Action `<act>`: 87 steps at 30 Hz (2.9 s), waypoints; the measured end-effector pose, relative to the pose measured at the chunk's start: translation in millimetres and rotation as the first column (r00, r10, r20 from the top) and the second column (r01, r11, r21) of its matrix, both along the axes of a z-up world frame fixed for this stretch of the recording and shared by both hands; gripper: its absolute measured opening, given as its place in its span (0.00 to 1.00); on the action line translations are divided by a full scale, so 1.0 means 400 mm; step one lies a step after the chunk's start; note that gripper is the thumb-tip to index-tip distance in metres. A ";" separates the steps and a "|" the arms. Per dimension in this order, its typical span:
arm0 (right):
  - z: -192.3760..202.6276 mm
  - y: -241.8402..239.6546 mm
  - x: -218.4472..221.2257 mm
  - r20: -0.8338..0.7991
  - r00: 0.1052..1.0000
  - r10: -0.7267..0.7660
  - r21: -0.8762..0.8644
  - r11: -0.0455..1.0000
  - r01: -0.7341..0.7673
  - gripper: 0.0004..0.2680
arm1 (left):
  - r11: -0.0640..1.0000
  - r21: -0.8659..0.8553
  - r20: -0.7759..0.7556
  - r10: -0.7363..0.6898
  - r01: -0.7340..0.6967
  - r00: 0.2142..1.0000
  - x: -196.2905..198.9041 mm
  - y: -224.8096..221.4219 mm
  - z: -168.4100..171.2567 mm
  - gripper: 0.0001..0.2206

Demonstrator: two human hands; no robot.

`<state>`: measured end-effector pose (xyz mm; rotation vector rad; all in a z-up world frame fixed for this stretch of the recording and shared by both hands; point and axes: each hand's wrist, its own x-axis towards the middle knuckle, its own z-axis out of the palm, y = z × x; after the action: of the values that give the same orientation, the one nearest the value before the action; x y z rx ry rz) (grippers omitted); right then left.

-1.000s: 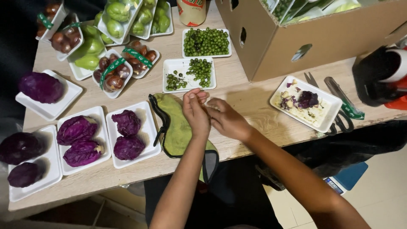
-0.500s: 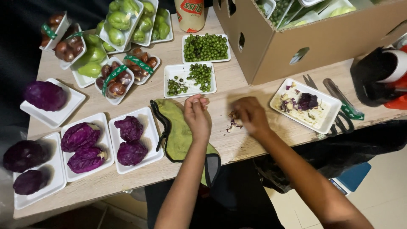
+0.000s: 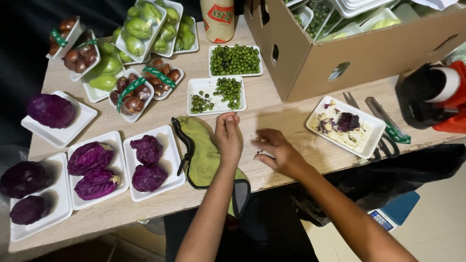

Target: Trimming red cabbage with a knife, organizing vegetable trays, and wiping the table surface.

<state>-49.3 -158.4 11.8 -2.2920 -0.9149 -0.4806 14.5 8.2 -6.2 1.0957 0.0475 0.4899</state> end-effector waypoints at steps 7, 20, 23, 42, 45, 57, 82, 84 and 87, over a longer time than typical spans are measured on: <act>-0.109 -0.028 0.046 0.054 0.999 -0.003 -0.110 0.994 0.009 0.09 | 0.998 0.059 -0.047 0.011 -0.008 0.999 -0.021 0.001 0.036 0.09; -0.139 -0.029 0.040 0.095 0.936 -0.338 -0.187 0.918 0.350 0.10 | 0.980 0.194 -0.073 0.049 -0.034 0.996 -0.038 0.002 0.058 0.09; -0.095 -0.025 0.031 -0.097 0.926 -0.365 -0.135 0.927 0.351 0.10 | 0.977 0.209 -0.076 0.053 -0.036 0.996 -0.041 0.002 0.058 0.08; 0.183 -0.370 0.111 -0.372 0.540 -0.755 -0.391 0.656 0.646 0.09 | 0.982 0.186 -0.051 0.053 -0.042 0.997 -0.039 -0.003 0.053 0.09; 0.206 -0.385 0.091 -0.386 0.608 -0.694 -0.323 0.719 0.615 0.07 | 0.976 0.215 -0.044 0.039 -0.028 0.998 -0.038 0.004 0.052 0.09; 0.047 -0.539 0.154 -0.079 0.704 -0.706 -0.225 0.700 0.677 0.06 | 0.976 0.213 -0.036 0.046 -0.037 0.998 -0.022 0.002 0.022 0.08; -0.188 -0.185 -0.329 -0.403 0.773 0.491 0.503 -0.586 0.635 0.06 | 0.008 0.903 -0.415 -0.247 0.430 0.876 -0.201 -0.065 0.205 0.26; -0.248 -0.162 -0.359 -0.421 0.707 0.568 0.288 -0.656 0.698 0.06 | -0.056 0.893 -0.442 -0.295 0.447 0.847 -0.209 -0.077 0.189 0.29; -0.347 -0.139 -0.351 -0.435 0.617 0.655 0.138 -0.629 0.765 0.09 | -0.073 0.902 -0.422 -0.355 0.426 0.834 -0.243 -0.105 0.195 0.29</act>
<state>-189.7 -214.0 -127.1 0.0076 0.7841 -0.0844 -82.5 -34.0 71.8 2.4648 -0.7149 -0.2103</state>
